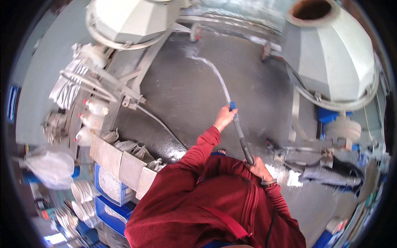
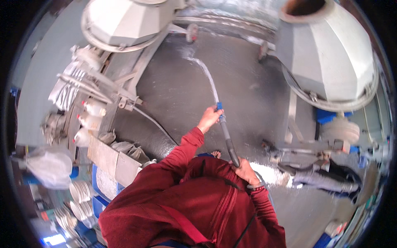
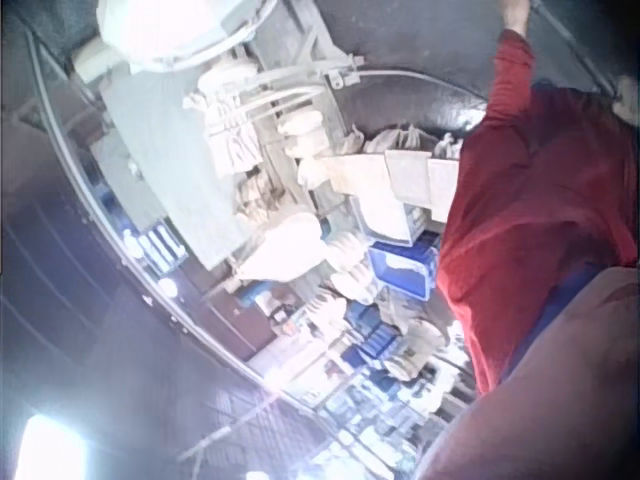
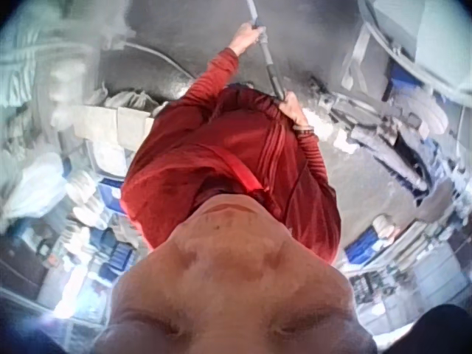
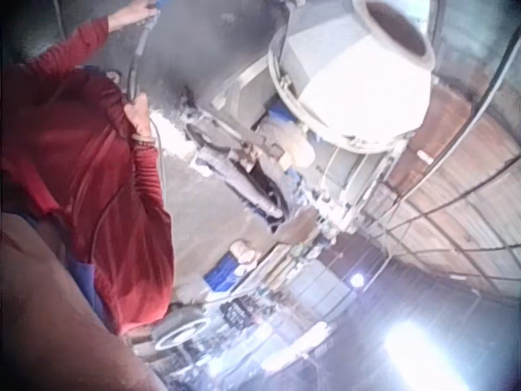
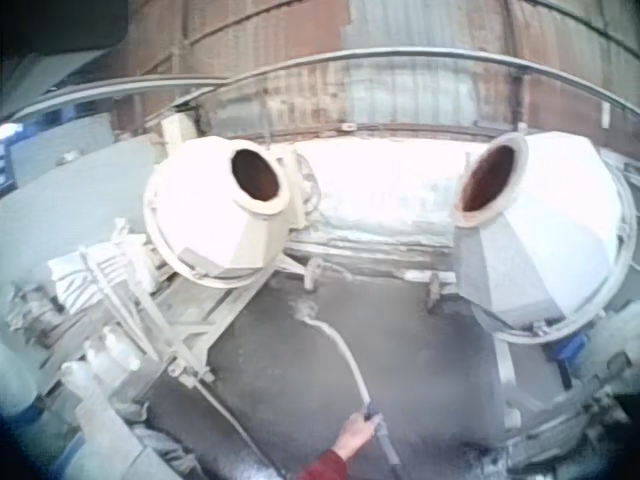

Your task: The person uses a hose to spray water onto the floor and around industrial machinery in a workshop, then reaches into a vibrating finishing machine containing parts and fluid.

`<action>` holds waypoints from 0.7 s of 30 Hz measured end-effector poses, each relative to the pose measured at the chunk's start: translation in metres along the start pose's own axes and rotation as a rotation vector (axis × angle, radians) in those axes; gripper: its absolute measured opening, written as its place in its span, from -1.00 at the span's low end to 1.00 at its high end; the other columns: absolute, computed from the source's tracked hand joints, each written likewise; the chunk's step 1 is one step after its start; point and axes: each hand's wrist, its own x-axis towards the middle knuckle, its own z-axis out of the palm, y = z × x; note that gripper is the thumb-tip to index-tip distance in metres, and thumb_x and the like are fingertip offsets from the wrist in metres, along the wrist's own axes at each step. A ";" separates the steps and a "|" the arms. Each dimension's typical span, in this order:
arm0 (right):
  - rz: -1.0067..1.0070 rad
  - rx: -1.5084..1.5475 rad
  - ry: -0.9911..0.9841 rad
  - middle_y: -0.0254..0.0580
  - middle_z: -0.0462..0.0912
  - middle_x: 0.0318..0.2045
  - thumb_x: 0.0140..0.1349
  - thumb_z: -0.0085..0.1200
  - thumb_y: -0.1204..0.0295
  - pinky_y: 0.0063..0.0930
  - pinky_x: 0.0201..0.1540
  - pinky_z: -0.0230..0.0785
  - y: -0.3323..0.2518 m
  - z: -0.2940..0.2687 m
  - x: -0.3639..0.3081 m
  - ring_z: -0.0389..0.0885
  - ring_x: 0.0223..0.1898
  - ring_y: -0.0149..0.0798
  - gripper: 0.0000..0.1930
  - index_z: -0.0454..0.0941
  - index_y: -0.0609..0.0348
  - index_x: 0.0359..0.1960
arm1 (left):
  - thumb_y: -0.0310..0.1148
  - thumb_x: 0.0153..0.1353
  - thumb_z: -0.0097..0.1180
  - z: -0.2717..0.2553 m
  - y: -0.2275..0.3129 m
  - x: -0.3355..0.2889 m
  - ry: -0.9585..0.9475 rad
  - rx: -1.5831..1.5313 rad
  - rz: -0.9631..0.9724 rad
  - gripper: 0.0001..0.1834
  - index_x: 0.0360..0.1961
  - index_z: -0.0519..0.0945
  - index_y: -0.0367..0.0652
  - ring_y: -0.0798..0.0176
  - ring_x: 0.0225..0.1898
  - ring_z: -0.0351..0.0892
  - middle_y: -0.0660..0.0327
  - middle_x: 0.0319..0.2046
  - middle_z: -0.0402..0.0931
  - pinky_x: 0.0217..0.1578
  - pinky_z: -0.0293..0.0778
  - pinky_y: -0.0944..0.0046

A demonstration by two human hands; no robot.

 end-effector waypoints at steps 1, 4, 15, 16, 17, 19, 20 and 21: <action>0.072 0.001 0.023 0.04 0.55 -0.48 -0.04 0.03 0.50 -0.37 -0.25 0.35 -0.011 -0.002 -0.003 0.55 -0.37 -0.13 -0.81 0.48 0.28 -0.34 | -0.27 0.10 0.00 0.003 0.000 0.003 -0.031 -0.017 -0.039 -0.71 -0.34 0.48 -0.34 0.43 -0.65 0.39 0.24 -0.62 0.42 -0.64 0.34 0.40; 0.162 -0.043 0.079 0.17 0.53 -0.49 -0.06 0.03 0.47 -0.26 -0.28 0.34 -0.018 -0.005 -0.008 0.54 -0.33 0.06 -0.80 0.46 0.31 -0.38 | -0.22 0.11 -0.05 0.023 -0.040 0.032 -0.248 0.125 -0.190 -0.73 -0.44 0.45 -0.26 0.36 -0.65 0.41 0.24 -0.67 0.40 -0.64 0.38 0.28; 0.562 -0.071 0.308 0.16 0.52 -0.44 -0.11 0.00 0.41 -0.17 -0.25 0.33 0.004 0.004 -0.119 0.49 -0.29 0.09 -0.74 0.45 0.29 -0.35 | -0.15 0.10 0.03 0.187 -0.104 -0.021 -0.886 0.059 -0.610 -0.75 -0.42 0.43 -0.11 0.32 -0.50 0.39 0.31 -0.56 0.36 -0.38 0.43 0.24; 0.596 -0.069 0.345 0.15 0.52 -0.46 -0.10 0.00 0.41 -0.16 -0.26 0.32 0.009 0.008 -0.137 0.49 -0.32 0.10 -0.75 0.44 0.31 -0.36 | -0.14 0.10 0.04 0.203 -0.100 -0.036 -0.903 0.145 -0.679 -0.75 -0.43 0.43 -0.12 0.26 -0.46 0.41 0.28 -0.53 0.37 -0.38 0.43 0.22; 0.629 -0.102 0.344 0.13 0.52 -0.41 -0.09 -0.02 0.41 -0.15 -0.21 0.33 0.016 0.016 -0.156 0.48 -0.28 0.10 -0.73 0.43 0.28 -0.31 | 0.08 0.06 -0.06 0.222 -0.117 -0.044 -1.043 0.263 -0.641 -0.64 -0.41 0.41 0.01 0.22 -0.32 0.39 0.32 -0.45 0.36 -0.36 0.28 -0.24; 0.722 -0.024 0.405 0.12 0.52 -0.41 -0.09 -0.03 0.42 -0.14 -0.22 0.34 0.013 0.016 -0.190 0.50 -0.27 0.08 -0.73 0.43 0.26 -0.31 | 0.06 0.09 -0.05 0.261 -0.133 -0.061 -1.182 0.285 -0.635 -0.64 -0.36 0.43 -0.01 0.15 -0.29 0.40 0.29 -0.39 0.37 -0.27 0.32 -0.17; 0.751 0.007 0.449 0.12 0.52 -0.41 -0.09 -0.03 0.42 -0.14 -0.22 0.34 0.016 0.020 -0.210 0.50 -0.27 0.07 -0.73 0.43 0.26 -0.31 | 0.04 0.09 -0.04 0.286 -0.142 -0.073 -1.245 0.262 -0.607 -0.63 -0.29 0.45 -0.02 0.10 -0.27 0.40 0.25 -0.33 0.37 -0.25 0.34 -0.15; 0.807 0.058 0.504 0.12 0.53 -0.42 -0.10 -0.02 0.41 -0.13 -0.22 0.34 0.024 0.030 -0.225 0.50 -0.28 0.07 -0.74 0.43 0.24 -0.32 | 0.03 0.09 -0.02 0.308 -0.136 -0.091 -1.255 0.321 -0.583 -0.61 -0.21 0.42 -0.03 0.06 -0.27 0.40 0.20 -0.28 0.35 -0.24 0.35 -0.14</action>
